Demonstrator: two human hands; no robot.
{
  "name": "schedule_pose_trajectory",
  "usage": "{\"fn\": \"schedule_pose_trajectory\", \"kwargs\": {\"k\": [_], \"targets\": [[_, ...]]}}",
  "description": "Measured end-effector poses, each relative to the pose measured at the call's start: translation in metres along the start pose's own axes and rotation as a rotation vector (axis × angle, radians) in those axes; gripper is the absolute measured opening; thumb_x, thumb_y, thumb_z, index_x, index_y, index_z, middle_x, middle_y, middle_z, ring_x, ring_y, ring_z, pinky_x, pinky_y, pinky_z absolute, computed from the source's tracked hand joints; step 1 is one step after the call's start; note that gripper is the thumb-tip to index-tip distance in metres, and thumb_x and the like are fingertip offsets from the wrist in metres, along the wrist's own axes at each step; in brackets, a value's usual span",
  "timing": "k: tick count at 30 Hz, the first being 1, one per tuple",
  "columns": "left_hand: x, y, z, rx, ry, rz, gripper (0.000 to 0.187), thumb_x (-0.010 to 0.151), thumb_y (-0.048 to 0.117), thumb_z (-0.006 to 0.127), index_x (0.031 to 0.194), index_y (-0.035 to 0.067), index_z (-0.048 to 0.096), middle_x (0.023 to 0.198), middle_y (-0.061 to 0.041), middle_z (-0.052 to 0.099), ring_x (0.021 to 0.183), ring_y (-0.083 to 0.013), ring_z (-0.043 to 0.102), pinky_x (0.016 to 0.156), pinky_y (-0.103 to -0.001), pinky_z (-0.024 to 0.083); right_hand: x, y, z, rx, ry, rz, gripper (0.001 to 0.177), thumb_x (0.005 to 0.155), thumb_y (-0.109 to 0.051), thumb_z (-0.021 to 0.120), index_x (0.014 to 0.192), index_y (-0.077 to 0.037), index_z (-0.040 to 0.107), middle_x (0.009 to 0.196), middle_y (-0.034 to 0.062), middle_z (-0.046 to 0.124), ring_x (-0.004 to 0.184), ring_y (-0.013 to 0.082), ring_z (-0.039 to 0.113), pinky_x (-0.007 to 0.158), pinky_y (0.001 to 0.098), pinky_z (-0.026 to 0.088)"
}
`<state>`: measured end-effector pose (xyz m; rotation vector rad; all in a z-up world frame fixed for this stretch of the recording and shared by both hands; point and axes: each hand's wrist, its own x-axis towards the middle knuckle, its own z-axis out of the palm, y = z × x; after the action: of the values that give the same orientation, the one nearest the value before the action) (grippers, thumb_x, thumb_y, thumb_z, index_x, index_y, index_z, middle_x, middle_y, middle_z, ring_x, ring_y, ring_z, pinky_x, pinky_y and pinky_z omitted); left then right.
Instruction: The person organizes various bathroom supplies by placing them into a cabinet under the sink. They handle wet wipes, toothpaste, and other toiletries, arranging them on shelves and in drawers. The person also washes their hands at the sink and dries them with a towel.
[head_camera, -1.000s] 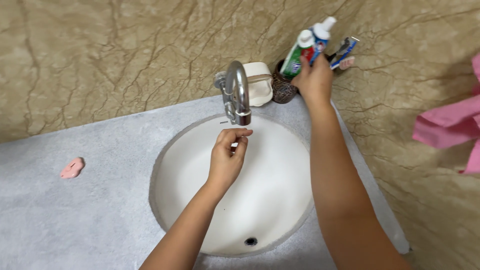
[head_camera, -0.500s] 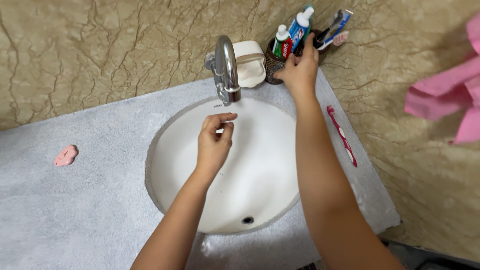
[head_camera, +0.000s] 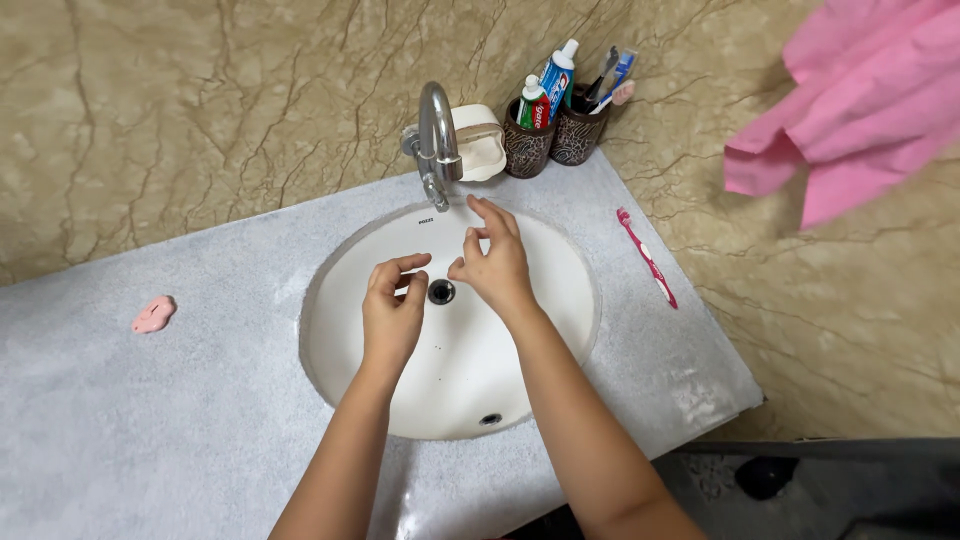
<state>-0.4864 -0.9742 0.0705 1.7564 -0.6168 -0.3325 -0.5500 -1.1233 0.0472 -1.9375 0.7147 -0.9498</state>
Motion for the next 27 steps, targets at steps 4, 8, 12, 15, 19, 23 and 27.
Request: {"fn": "schedule_pose_trajectory", "kwargs": {"k": [4, 8, 12, 15, 19, 23, 27], "targets": [[-0.014, 0.001, -0.014, -0.009, 0.033, 0.015, 0.018, 0.095, 0.011, 0.064, 0.109, 0.012, 0.074, 0.117, -0.003, 0.064, 0.098, -0.0133, 0.068, 0.071, -0.029, 0.055, -0.017, -0.019, -0.002, -0.008, -0.04, 0.025, 0.054, 0.087, -0.005, 0.063, 0.14, -0.012, 0.058, 0.145, 0.0113, 0.051, 0.099, 0.0182, 0.066, 0.085, 0.0343, 0.058], [-0.027, -0.003, -0.03, -0.027, 0.056, 0.039, 0.018, 0.095, 0.011, 0.064, 0.11, 0.012, 0.074, 0.118, -0.003, 0.064, 0.101, -0.0135, 0.068, 0.073, -0.029, 0.056, -0.028, -0.03, 0.002, 0.005, -0.039, -0.015, 0.054, 0.086, -0.004, 0.063, 0.139, -0.012, 0.058, 0.146, 0.0118, 0.05, 0.099, 0.018, 0.066, 0.086, 0.0341, 0.058], [-0.042, -0.009, -0.046, -0.032, 0.073, 0.064, 0.018, 0.094, 0.011, 0.065, 0.111, 0.011, 0.073, 0.12, -0.003, 0.064, 0.101, -0.0148, 0.069, 0.077, -0.029, 0.058, -0.047, -0.04, 0.011, 0.026, -0.028, -0.063, 0.049, 0.09, -0.005, 0.063, 0.139, -0.011, 0.06, 0.145, 0.0115, 0.052, 0.099, 0.0181, 0.067, 0.088, 0.0336, 0.058], [-0.051, -0.002, -0.059, 0.006, 0.072, 0.095, 0.02, 0.093, 0.01, 0.065, 0.11, 0.012, 0.075, 0.12, -0.003, 0.066, 0.1, -0.0151, 0.069, 0.078, -0.029, 0.059, -0.058, -0.061, 0.017, 0.044, -0.022, -0.036, 0.047, 0.091, -0.006, 0.062, 0.138, -0.012, 0.06, 0.145, 0.0112, 0.052, 0.1, 0.0186, 0.067, 0.087, 0.034, 0.058], [-0.059, 0.005, -0.066, -0.047, -0.002, 0.103, 0.019, 0.093, 0.01, 0.065, 0.111, 0.011, 0.074, 0.121, -0.003, 0.066, 0.101, -0.015, 0.069, 0.078, -0.03, 0.057, -0.079, -0.083, 0.011, 0.03, -0.021, 0.024, 0.047, 0.089, -0.007, 0.062, 0.135, -0.014, 0.062, 0.145, 0.0101, 0.051, 0.101, 0.0201, 0.066, 0.083, 0.0351, 0.058], [-0.071, 0.006, -0.07, -0.07, -0.085, 0.157, 0.019, 0.094, 0.01, 0.066, 0.111, 0.011, 0.073, 0.12, -0.003, 0.065, 0.099, -0.0146, 0.068, 0.078, -0.03, 0.057, -0.111, -0.101, 0.002, 0.027, 0.034, 0.038, 0.04, 0.095, -0.01, 0.059, 0.134, -0.015, 0.064, 0.147, 0.0091, 0.052, 0.103, 0.0203, 0.067, 0.086, 0.0345, 0.06], [-0.084, 0.013, -0.075, -0.134, -0.119, 0.182, 0.019, 0.094, 0.01, 0.066, 0.112, 0.011, 0.072, 0.119, -0.002, 0.066, 0.097, -0.0133, 0.067, 0.079, -0.029, 0.056, -0.138, -0.12, -0.005, 0.023, -0.001, 0.091, 0.04, 0.093, -0.01, 0.058, 0.132, -0.015, 0.064, 0.146, 0.0087, 0.051, 0.107, 0.0209, 0.065, 0.084, 0.0358, 0.06]]}}
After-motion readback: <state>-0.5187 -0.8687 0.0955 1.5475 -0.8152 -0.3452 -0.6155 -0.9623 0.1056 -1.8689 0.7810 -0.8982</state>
